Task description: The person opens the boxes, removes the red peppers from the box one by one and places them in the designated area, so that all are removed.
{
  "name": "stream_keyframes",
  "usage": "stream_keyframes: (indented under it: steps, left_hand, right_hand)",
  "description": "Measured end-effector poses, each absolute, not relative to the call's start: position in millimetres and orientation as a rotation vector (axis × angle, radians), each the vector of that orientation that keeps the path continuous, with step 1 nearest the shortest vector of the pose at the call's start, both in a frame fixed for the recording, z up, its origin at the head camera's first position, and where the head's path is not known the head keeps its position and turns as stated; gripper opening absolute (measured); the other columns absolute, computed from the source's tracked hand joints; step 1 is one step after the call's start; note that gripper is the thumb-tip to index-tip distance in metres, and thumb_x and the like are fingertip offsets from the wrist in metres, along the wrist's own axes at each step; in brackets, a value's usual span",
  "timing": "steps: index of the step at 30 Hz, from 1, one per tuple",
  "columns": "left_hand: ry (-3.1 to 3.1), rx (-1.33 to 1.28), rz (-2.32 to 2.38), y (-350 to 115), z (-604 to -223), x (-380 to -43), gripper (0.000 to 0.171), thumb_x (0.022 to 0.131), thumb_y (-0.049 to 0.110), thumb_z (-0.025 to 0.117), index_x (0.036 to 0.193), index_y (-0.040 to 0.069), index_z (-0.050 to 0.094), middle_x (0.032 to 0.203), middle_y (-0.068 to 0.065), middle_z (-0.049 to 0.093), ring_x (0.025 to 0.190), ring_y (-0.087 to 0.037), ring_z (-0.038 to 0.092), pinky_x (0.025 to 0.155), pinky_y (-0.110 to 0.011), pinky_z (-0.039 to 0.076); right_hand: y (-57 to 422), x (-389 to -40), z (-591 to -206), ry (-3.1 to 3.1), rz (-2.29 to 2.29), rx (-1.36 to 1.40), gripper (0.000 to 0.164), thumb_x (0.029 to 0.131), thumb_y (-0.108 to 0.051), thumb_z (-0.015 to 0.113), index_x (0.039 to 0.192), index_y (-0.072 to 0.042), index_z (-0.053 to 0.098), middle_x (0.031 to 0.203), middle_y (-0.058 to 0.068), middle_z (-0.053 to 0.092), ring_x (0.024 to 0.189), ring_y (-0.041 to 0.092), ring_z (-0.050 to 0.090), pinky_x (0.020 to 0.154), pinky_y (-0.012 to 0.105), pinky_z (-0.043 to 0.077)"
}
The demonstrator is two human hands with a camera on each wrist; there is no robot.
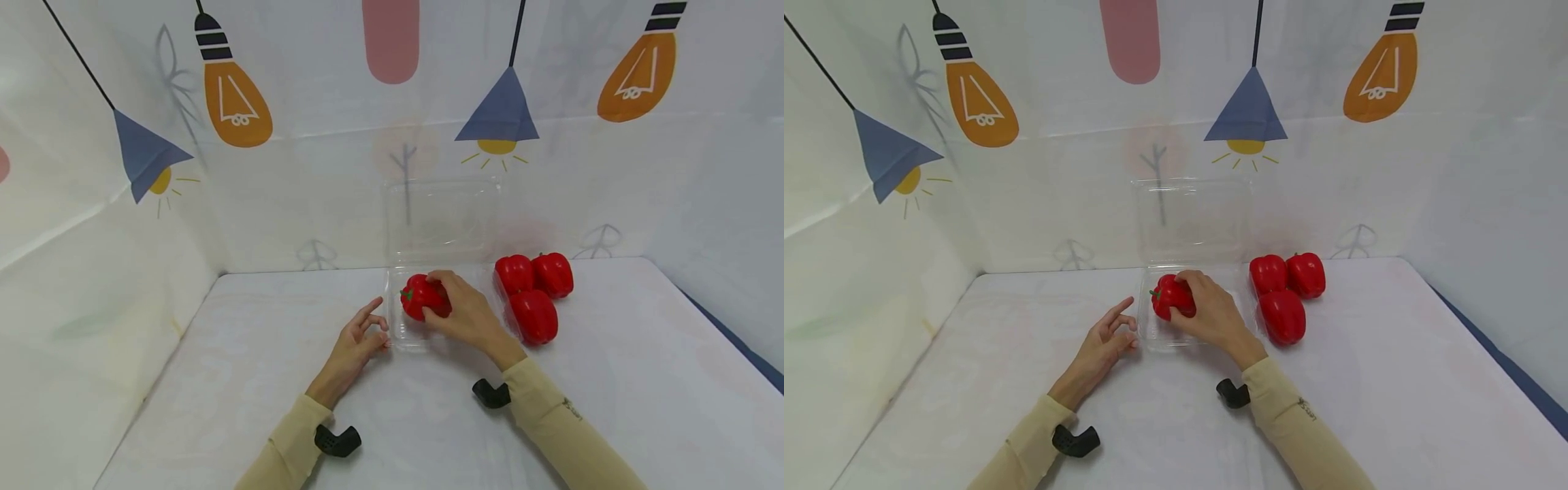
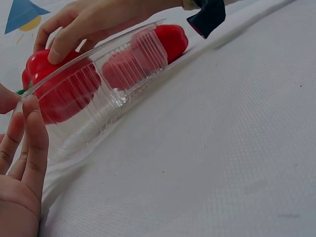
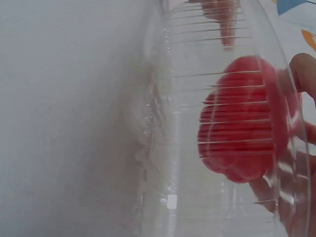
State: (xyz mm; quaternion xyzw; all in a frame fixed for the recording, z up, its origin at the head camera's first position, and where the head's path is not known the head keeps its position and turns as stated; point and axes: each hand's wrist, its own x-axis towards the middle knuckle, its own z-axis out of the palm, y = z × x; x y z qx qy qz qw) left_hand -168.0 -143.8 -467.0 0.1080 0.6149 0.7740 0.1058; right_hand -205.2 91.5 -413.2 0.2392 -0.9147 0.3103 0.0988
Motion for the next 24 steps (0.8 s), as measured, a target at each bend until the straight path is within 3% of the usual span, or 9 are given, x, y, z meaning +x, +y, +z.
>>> stream_keyframes:
  steps: [12,24]
  left_hand:
    - [1.797,0.346,2.290,-144,-468,-168,0.068,0.090,-0.005,0.052,0.149,0.012,0.024,0.100,-0.003,0.047,0.075,-0.010,0.059,0.071,-0.022,0.054]
    - [1.788,0.350,2.287,-146,-468,-169,0.068,0.090,-0.004,0.053,0.149,0.014,0.025,0.100,-0.004,0.046,0.075,-0.011,0.058,0.070,-0.022,0.053]
  right_hand:
    - [98,-201,-407,-2.603,0.933,0.747,0.057,0.073,-0.028,0.077,0.122,-0.018,0.049,0.117,0.000,0.062,0.098,0.014,0.060,0.079,0.033,0.057]
    - [105,-197,-400,-2.632,1.029,0.740,0.057,0.072,-0.027,0.078,0.120,-0.019,0.049,0.118,0.001,0.061,0.098,0.017,0.060,0.077,0.034,0.057]
